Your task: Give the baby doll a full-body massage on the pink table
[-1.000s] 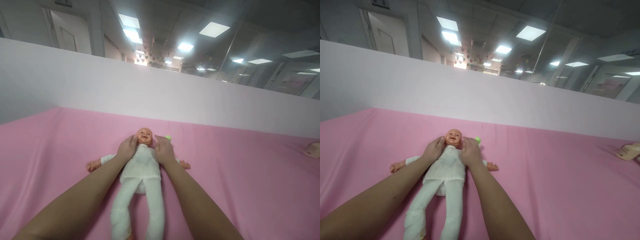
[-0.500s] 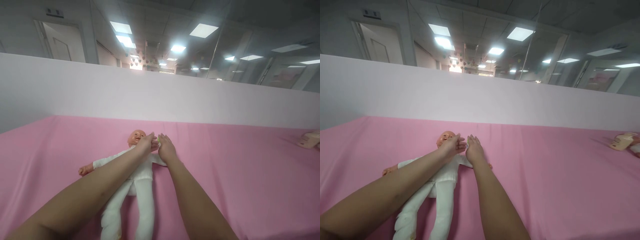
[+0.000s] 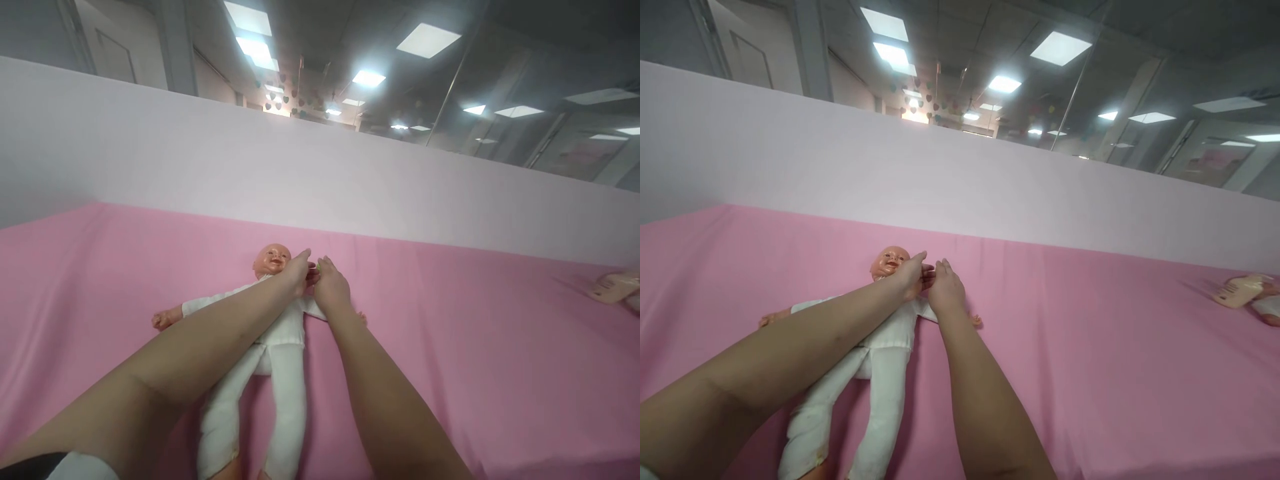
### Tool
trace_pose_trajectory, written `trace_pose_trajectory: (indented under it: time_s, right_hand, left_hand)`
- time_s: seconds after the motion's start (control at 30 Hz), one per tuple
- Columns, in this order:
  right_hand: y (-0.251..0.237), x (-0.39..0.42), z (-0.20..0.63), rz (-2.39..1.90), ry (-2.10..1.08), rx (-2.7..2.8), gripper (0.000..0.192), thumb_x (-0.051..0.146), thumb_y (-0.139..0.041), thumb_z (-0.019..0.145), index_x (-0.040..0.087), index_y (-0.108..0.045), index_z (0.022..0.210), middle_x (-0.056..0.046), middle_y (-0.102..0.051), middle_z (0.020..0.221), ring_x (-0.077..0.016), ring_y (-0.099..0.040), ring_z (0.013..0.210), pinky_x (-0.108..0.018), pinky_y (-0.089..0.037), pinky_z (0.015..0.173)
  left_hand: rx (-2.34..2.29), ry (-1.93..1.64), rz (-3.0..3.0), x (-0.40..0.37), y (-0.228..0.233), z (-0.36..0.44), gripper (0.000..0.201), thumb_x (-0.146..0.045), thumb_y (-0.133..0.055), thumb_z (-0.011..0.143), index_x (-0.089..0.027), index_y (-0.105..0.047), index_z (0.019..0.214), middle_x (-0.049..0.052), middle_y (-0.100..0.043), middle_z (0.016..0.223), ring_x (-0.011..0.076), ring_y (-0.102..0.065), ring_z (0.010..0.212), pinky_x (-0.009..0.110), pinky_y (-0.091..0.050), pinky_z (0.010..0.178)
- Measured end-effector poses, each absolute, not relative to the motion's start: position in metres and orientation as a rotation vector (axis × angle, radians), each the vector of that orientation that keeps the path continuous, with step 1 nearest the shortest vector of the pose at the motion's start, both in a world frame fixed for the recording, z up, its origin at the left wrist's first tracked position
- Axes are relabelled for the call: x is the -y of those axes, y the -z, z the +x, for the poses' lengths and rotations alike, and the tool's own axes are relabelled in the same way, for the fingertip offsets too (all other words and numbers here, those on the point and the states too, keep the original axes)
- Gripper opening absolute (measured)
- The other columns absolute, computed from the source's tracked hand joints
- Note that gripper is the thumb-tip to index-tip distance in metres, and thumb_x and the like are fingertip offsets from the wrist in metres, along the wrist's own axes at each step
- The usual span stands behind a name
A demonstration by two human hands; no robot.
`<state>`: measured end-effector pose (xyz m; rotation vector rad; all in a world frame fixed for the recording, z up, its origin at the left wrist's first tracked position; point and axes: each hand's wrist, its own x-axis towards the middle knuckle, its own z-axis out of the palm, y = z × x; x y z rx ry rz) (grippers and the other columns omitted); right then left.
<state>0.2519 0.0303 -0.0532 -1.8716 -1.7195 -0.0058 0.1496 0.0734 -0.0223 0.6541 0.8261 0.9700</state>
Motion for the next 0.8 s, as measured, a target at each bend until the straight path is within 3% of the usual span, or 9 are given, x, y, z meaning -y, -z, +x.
trace_pose_trajectory:
  time_s: [0.17,0.3,0.47,0.63,0.8]
  right_hand:
    - [0.056,-0.025,0.25,-1.823,0.127,1.717,0.058,0.011,-0.044,0.091,0.014,-0.048,0.15,-0.014,-0.041,0.159,-0.0317,-0.041,0.145,-0.047,-0.036,0.118]
    - [0.04,-0.006,0.222,-1.718,0.199,1.712,0.061,0.011,-0.043,0.09,0.012,-0.046,0.151,-0.014,-0.035,0.163,-0.0317,-0.034,0.149,-0.049,-0.033,0.12]
    - [0.021,0.033,0.158,-1.318,0.007,2.15,0.058,0.032,-0.04,0.102,0.016,-0.036,0.157,-0.011,-0.036,0.163,-0.0262,-0.033,0.151,-0.046,-0.028,0.124]
    - [0.018,0.048,0.139,-1.405,-0.033,2.337,0.074,0.052,-0.049,0.099,0.009,-0.033,0.158,-0.018,-0.032,0.163,-0.0345,-0.024,0.154,-0.057,-0.016,0.126]
    - [0.015,0.062,0.132,-1.396,-0.222,2.443,0.073,0.053,-0.046,0.101,0.003,-0.039,0.154,-0.022,-0.036,0.16,-0.0346,-0.029,0.152,-0.052,-0.022,0.125]
  left_hand:
    - [-0.767,-1.023,0.632,-0.06,0.011,0.125,0.024,-0.036,-0.059,0.097,-0.013,-0.062,0.09,0.008,-0.063,0.074,0.016,-0.064,0.065,0.028,-0.057,0.07]
    - [-0.729,-1.085,0.612,-0.044,0.012,0.091,0.031,-0.037,-0.053,0.099,-0.011,-0.066,0.09,0.011,-0.067,0.077,0.0182,-0.068,0.072,0.029,-0.058,0.073]
    - [-0.525,-1.093,0.456,-0.024,0.019,0.053,0.039,-0.049,-0.053,0.096,-0.013,-0.068,0.096,0.012,-0.073,0.086,0.0226,-0.072,0.084,0.033,-0.059,0.082]
    - [-0.37,-0.985,0.345,-0.021,0.02,0.028,0.065,-0.064,-0.044,0.095,-0.007,-0.064,0.12,0.02,-0.074,0.103,0.0318,-0.072,0.102,0.045,-0.056,0.095]
    - [-0.325,-0.935,0.353,-0.034,0.034,0.013,0.08,-0.067,-0.038,0.096,-0.001,-0.05,0.14,0.026,-0.07,0.121,0.033,-0.067,0.118,0.047,-0.052,0.103]
